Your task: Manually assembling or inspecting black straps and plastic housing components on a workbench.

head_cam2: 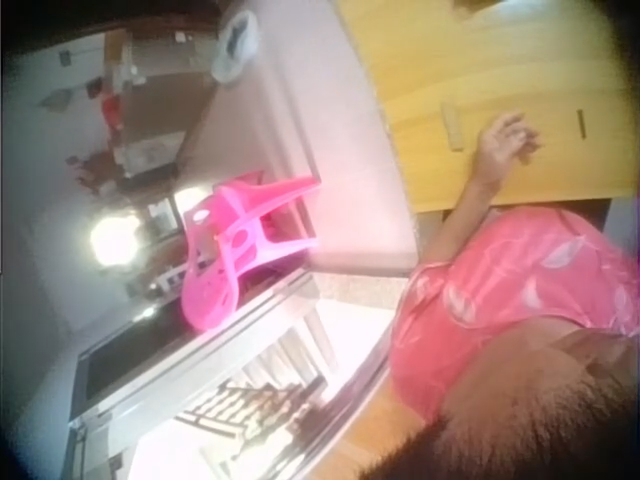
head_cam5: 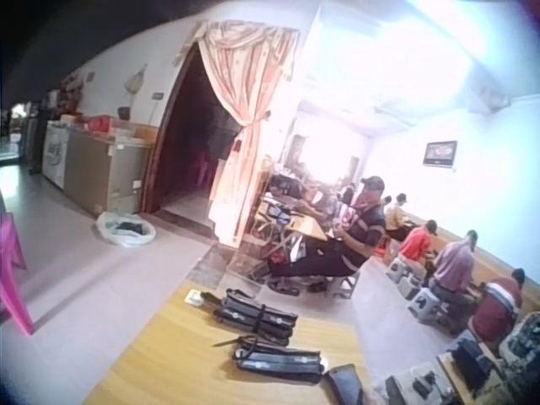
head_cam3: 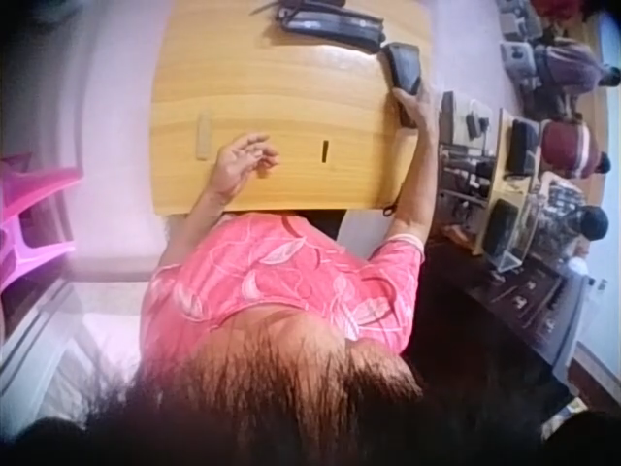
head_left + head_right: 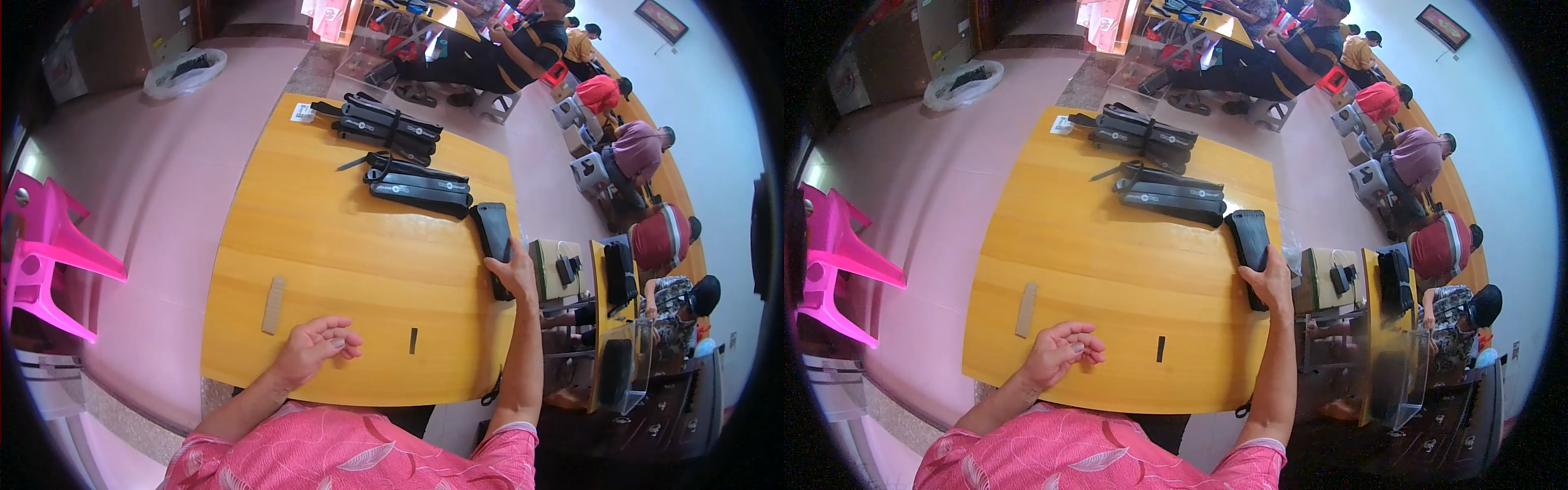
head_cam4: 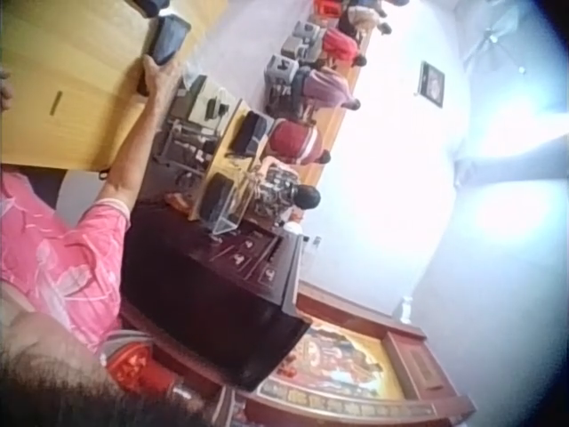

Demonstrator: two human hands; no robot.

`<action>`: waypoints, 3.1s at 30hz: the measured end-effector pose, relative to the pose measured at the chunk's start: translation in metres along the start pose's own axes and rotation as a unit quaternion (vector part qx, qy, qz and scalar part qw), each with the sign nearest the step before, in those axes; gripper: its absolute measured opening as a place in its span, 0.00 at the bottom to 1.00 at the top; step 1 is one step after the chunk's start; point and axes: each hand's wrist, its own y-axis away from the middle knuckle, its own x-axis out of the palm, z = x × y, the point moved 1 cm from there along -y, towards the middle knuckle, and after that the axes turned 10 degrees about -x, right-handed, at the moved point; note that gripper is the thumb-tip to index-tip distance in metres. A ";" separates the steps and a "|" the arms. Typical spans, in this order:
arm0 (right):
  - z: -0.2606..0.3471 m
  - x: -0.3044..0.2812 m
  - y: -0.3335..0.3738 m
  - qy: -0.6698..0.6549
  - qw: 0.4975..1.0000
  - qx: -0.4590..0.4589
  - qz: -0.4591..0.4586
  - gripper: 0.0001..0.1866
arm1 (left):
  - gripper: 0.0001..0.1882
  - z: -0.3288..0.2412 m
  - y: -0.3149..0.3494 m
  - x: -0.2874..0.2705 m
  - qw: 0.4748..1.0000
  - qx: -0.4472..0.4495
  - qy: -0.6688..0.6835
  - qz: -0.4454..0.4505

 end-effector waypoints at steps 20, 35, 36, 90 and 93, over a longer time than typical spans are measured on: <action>0.018 -0.022 -0.002 -0.045 0.997 0.041 0.049 0.39 | 0.20 -0.001 0.005 0.022 0.995 0.008 -0.095 -0.041; -0.004 -0.020 -0.013 -0.011 0.996 0.024 0.089 0.41 | 0.22 0.018 -0.257 0.128 0.549 0.367 -0.750 0.025; -0.006 -0.019 -0.013 0.002 0.996 0.024 0.087 0.41 | 0.22 0.018 -0.261 0.130 0.552 0.367 -0.748 0.027; -0.001 0.018 -0.011 0.205 0.978 0.001 0.036 0.27 | 0.24 0.023 -0.272 0.138 0.535 0.317 -0.783 -0.014; 0.000 0.017 -0.012 0.211 0.975 0.001 0.064 0.32 | 0.25 0.023 -0.271 0.137 0.535 0.318 -0.782 -0.013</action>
